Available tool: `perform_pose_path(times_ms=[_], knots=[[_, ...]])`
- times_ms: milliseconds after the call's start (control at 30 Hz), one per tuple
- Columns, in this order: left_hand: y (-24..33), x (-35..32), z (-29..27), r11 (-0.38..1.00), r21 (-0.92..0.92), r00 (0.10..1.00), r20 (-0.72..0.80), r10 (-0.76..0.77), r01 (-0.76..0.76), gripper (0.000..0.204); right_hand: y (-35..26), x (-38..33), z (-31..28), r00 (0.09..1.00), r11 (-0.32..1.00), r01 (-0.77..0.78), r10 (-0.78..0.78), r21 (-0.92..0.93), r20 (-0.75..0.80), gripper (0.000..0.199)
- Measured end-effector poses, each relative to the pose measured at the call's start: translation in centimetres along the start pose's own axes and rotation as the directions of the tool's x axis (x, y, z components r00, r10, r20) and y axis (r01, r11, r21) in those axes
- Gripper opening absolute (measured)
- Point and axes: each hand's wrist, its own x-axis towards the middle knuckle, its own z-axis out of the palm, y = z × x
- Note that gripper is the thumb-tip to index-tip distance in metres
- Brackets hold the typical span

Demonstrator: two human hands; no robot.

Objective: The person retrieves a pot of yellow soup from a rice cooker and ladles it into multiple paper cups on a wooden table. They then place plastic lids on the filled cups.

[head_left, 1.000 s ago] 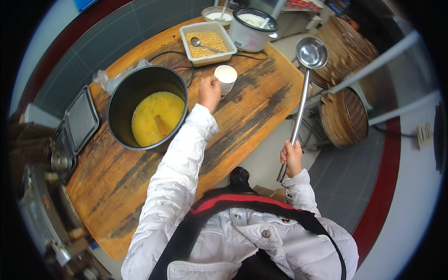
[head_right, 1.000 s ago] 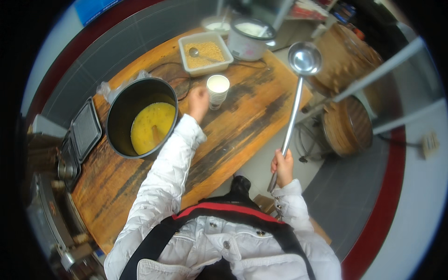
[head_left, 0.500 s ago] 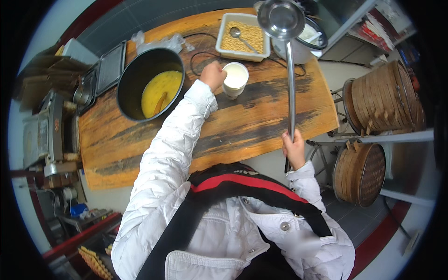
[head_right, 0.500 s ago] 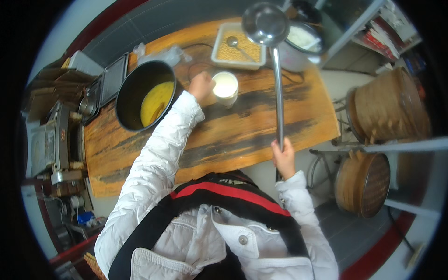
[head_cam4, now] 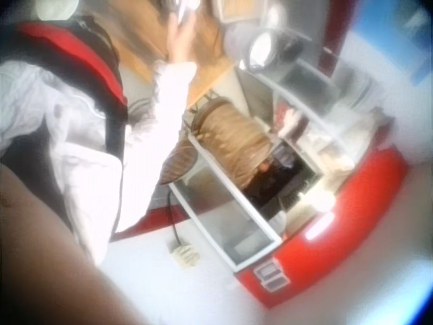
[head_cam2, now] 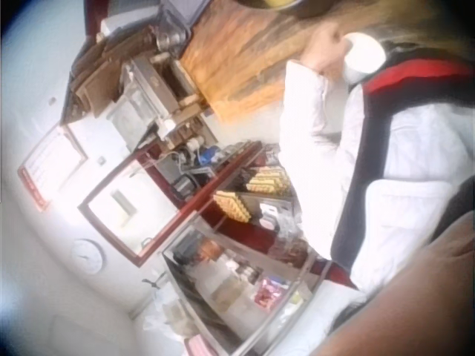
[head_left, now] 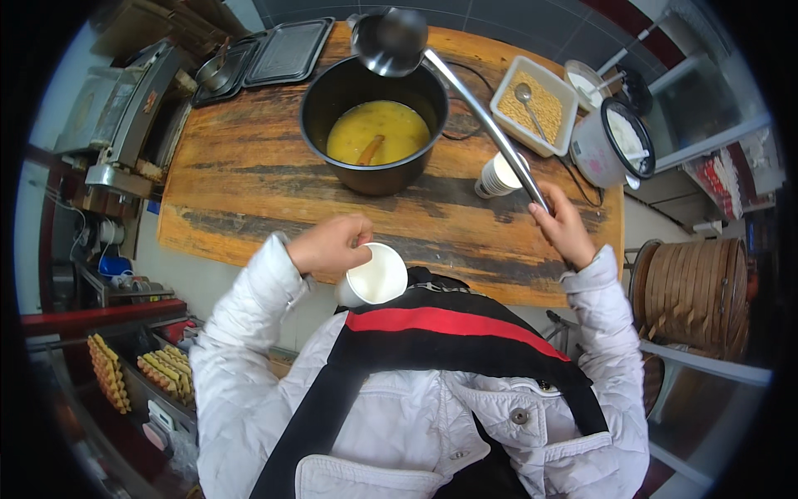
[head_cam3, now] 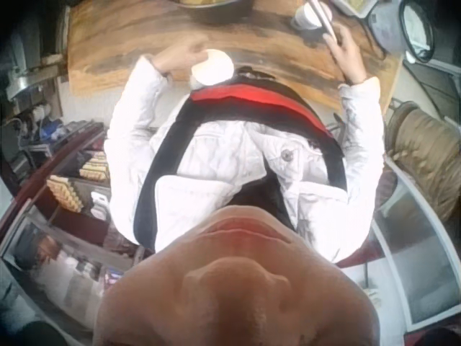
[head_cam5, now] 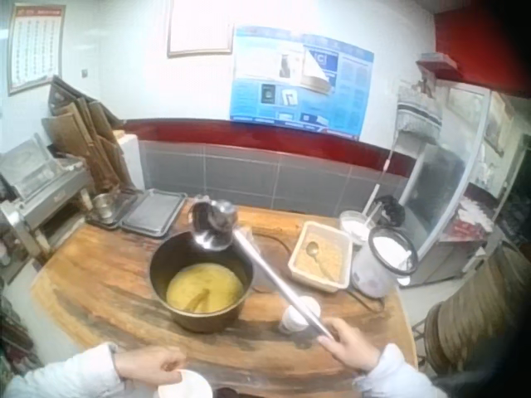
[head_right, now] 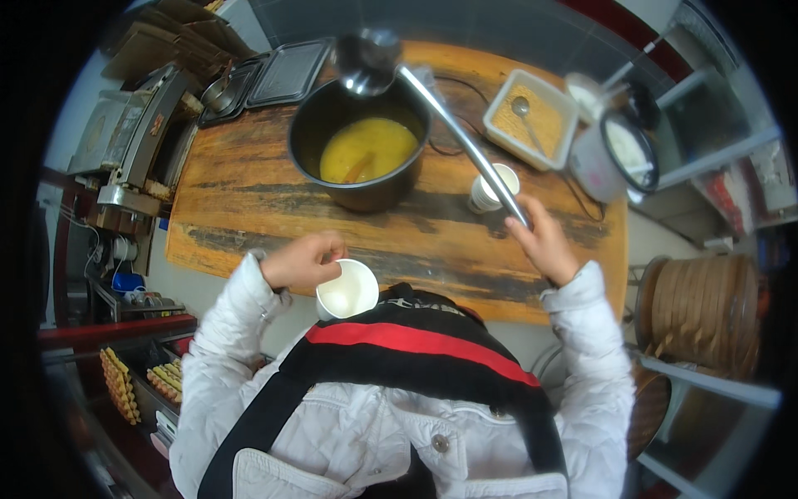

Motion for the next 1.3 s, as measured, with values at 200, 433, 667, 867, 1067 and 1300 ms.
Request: perform_pose_path(times_ms=[200, 433, 667, 867, 1067, 1300], knots=[[-6.6, -5.8, 5.1, 0.587, -0.81, 0.964, -0.152, -0.219, 0.006, 0.038, -7.6, 8.9, -0.9, 0.92, 0.743, 0.353, -0.164, -0.568, 0.357, 0.034], [-9.6, -10.1, 1.7, 0.633, -0.774, 0.998, -0.053, -0.03, -0.022, 0.09, -15.4, 14.0, 4.2, 0.905, 0.459, 0.374, 0.008, -0.806, 0.425, 0.037], [-11.7, -8.9, -1.6, 0.67, -0.742, 0.999, -0.023, -0.023, -0.001, 0.097, -18.8, 12.2, 4.2, 0.924, 0.083, 0.372, 0.059, -0.924, 0.377, 0.033], [-12.9, -7.8, -3.1, 0.663, -0.734, 0.99, -0.114, 0.089, -0.144, 0.104, -15.6, 13.2, 6.0, 0.961, 0.285, 0.212, 0.112, -0.935, 0.253, 0.035], [-13.1, -7.9, -2.7, 0.676, -0.72, 0.987, -0.138, 0.084, -0.158, 0.106, -13.7, 15.7, 9.2, 0.96, 0.265, 0.221, 0.111, -0.939, 0.257, 0.035], [-13.7, -9.2, -2.8, 0.713, -0.681, 0.975, -0.219, 0.021, -0.169, 0.105, -14.8, 17.7, 9.7, 0.957, 0.135, 0.156, 0.225, -0.978, 0.184, 0.031]])
